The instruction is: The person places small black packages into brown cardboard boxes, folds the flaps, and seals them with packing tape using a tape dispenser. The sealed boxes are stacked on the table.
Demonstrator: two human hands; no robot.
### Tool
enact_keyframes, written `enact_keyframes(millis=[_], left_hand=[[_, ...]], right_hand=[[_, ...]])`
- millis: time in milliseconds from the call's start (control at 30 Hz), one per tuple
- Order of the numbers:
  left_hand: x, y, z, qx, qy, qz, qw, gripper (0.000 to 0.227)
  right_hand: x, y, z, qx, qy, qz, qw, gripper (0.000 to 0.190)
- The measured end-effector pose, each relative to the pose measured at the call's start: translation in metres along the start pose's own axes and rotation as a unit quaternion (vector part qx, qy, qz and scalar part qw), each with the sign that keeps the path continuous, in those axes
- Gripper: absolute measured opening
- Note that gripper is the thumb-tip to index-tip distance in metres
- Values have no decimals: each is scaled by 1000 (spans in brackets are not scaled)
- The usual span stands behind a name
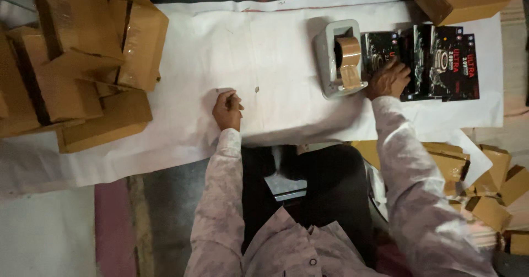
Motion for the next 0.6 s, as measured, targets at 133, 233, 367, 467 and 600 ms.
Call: enact_keyframes(millis=[133,233,367,467,600], left_hand=[[0,-1,5,12,-14,-14,1000,11],[5,1,2,27,-85,92,992,14],[6,3,9,19,-33,18,999,12],[9,6,7,19,-42,34,998,14],[6,2,9,27,-57,27,998,10]], right_hand=[[9,-27,8,-65,55,-69,994,111],[19,-34,23,-75,87,-113,987,92],[48,-42,11,16,98,-92,991,59],[52,-22,-27,-6,64,-4,998,63],[36,55,-107,168,-237,-87,953,34]])
Point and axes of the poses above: each hand's wrist, its own y-axis away from the middle knuckle, its own z-axis out of the palm, x = y × z, the point moved 1 cm from there along -y, towards the middle knuckle, and after that the axes turned 8 degrees about -z, right-handed, at the moved point
